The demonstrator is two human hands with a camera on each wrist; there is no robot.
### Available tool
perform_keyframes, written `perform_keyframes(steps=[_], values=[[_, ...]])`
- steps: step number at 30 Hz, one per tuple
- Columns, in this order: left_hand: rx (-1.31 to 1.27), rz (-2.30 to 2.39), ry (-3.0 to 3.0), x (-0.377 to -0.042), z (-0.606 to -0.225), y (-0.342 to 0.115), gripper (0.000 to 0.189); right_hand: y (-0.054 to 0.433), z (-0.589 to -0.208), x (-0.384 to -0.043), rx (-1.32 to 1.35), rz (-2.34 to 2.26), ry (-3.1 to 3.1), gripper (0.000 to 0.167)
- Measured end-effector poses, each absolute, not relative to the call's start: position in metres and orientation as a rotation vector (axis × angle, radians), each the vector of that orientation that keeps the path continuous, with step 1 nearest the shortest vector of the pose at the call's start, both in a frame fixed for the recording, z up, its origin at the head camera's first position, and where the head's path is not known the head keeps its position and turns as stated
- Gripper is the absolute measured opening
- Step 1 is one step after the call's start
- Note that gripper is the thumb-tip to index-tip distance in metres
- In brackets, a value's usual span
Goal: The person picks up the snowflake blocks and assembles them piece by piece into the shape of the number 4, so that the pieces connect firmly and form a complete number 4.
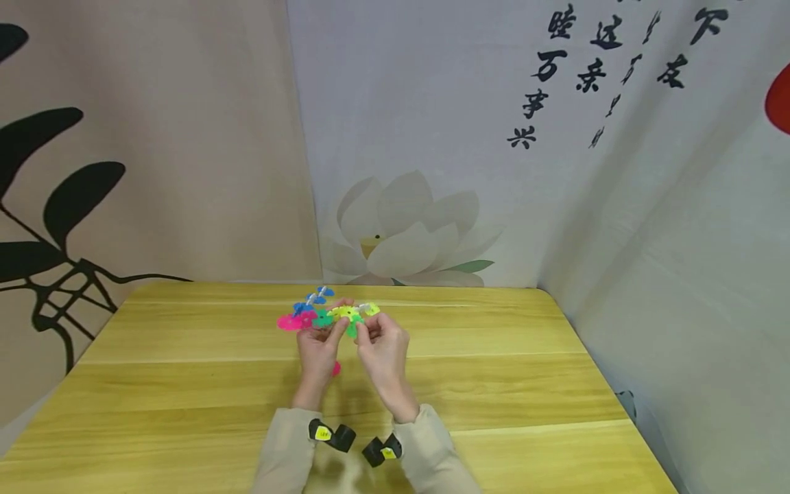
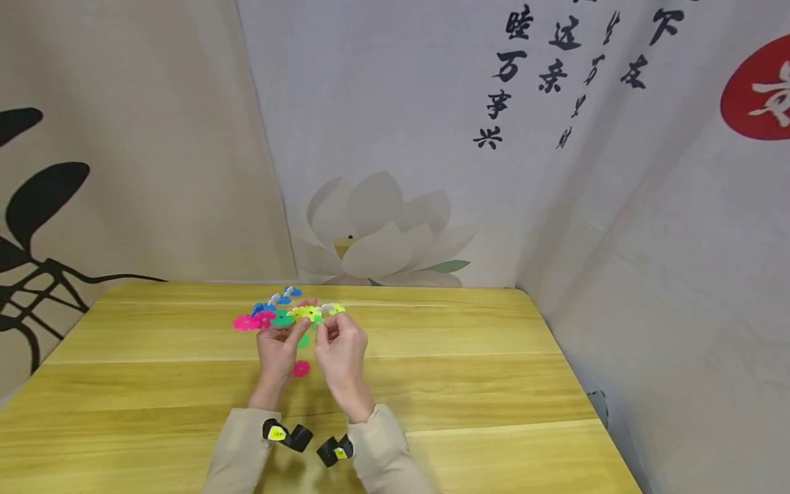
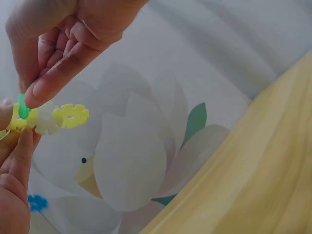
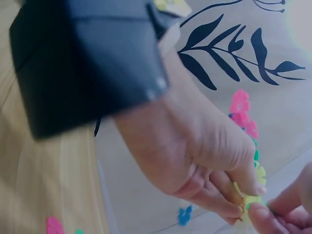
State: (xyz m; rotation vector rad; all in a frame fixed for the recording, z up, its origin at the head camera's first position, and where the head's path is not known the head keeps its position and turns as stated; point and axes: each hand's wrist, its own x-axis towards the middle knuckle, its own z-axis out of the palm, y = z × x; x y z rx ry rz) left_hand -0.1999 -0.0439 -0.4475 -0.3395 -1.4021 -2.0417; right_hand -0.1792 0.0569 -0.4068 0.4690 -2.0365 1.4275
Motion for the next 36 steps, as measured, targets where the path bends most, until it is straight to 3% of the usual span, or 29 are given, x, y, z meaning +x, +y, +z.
perform_keyframes(steps=[12, 26, 36], values=[[-0.298, -2.023, -1.331, -0.200, -0.445, -0.035, 0.014, 0.050, -0.407, -0.178, 0.376, 1.496, -1.967, 0.012], [-0.309, -1.989, -1.437, -0.195, -0.446, -0.033, 0.024, 0.047, -0.411, -0.177, 0.331, 1.605, -1.970, 0.011], [-0.197, -2.150, -1.489, -0.195, -0.440, -0.047, 0.038, 0.051, -0.386, -0.166, 0.575, 1.647, -1.910, 0.006]])
